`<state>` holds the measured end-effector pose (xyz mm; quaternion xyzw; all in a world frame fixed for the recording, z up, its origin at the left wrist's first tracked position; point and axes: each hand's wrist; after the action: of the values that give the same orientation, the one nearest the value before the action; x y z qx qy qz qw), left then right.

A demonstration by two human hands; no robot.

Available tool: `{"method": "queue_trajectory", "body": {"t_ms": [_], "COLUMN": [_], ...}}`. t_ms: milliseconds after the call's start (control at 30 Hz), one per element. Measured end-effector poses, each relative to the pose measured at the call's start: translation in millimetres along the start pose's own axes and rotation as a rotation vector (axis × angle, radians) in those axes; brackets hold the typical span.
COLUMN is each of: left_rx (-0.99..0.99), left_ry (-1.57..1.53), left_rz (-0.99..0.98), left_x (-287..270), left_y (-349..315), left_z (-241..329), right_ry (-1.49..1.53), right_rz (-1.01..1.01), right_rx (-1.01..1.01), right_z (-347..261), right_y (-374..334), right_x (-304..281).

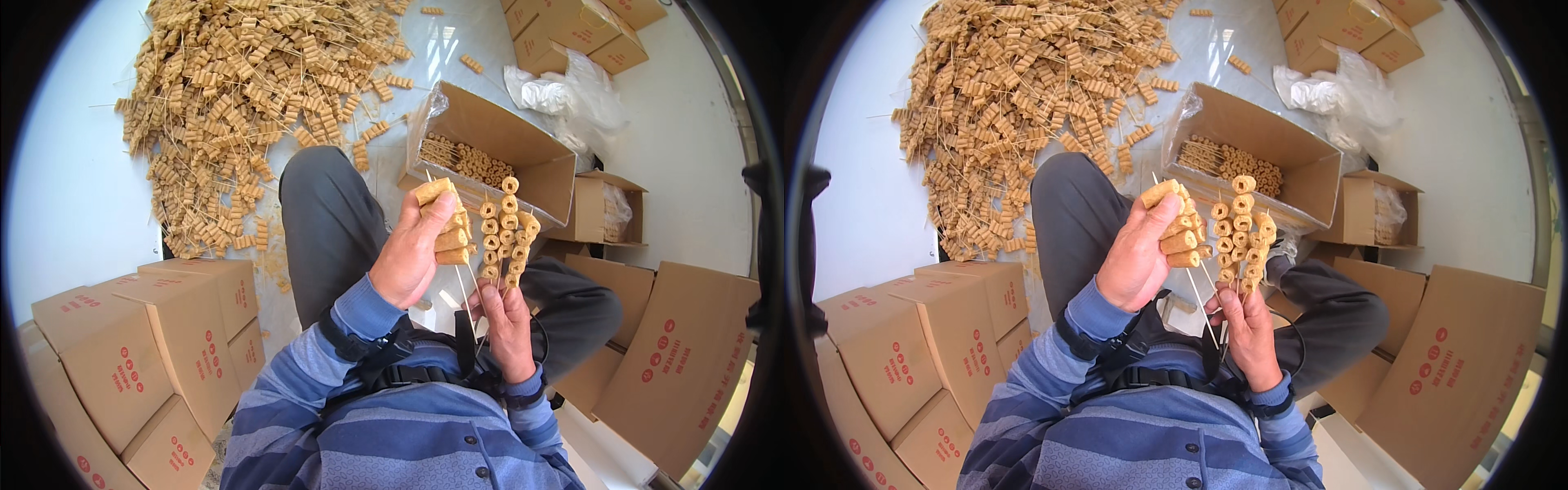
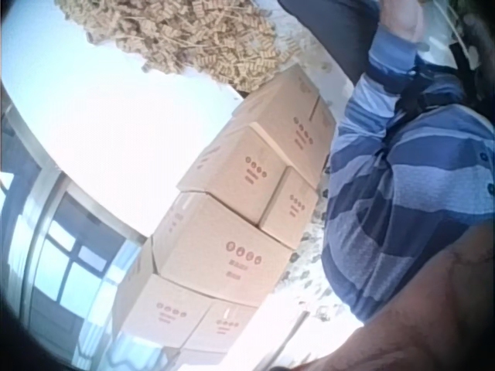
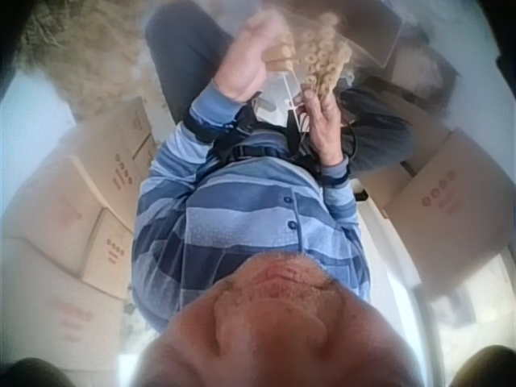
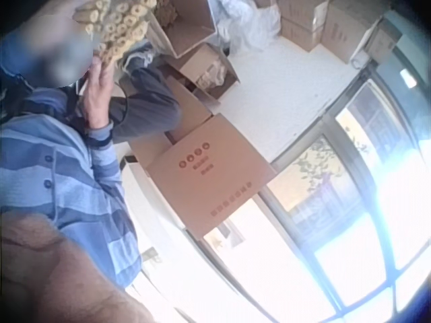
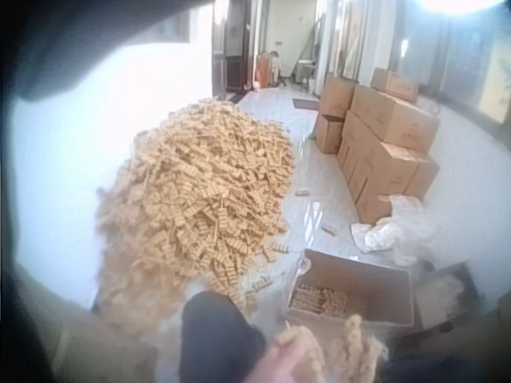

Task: The person picks up small cylindrical snacks and wooden skewers, threads the snacks onto the skewers, and places the completed skewers into a cardboard box. The process is repeated continuously.

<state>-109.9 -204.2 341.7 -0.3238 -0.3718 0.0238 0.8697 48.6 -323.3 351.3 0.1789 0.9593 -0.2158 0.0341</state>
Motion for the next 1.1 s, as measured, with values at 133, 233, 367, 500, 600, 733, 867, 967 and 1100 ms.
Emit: {"method": "queue_trajectory", "body": {"t_ms": [133,233,367,500,600,733,867,967,1100], "left_rx": [-0.023,-0.052,-0.1,-0.117,-0.097,-0.064,-0.143,-0.186,-0.146], "left_ry": [-0.081,-0.133,-0.157,-0.188,-0.177,-0.157,-0.113,-0.139,-0.168], "left_rz": [-0.048,-0.027,-0.092,-0.165,-0.185,-0.195,-0.236,-0.267,-0.215], "left_x": [-6,-8,-4,3,7,7,-4,-11,-13], "left_y": [2,2,-2,-6,-10,-16,-14,-14,-12], "left_z": [5,8,7,4,0,-10,-12,-16,-15], "right_ry": [0.068,0.18,0.168,0.304,0.36,0.4,0.364,0.272,0.207], "right_rz": [0.025,0.032,-0.08,-0.174,-0.166,-0.27,-0.291,-0.251,-0.204], "right_rx": [0.081,0.108,0.164,0.308,0.355,0.349,0.352,0.33,0.327], "right_z": [-4,-7,-17,-27,-25,-20,-20,-21,-22], "right_y": [5,12,15,11,9,8,4,2,0], "right_x": [1,2,4,2,2,-1,-2,1,3]}}
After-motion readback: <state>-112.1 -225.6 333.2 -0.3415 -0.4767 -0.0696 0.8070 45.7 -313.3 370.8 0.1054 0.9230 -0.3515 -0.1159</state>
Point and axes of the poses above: each hand's wrist, its own y-axis towards the middle knuckle, its own x-axis out of the palm, z = x × y, and after that the axes turned 15 degrees about z, right-handed
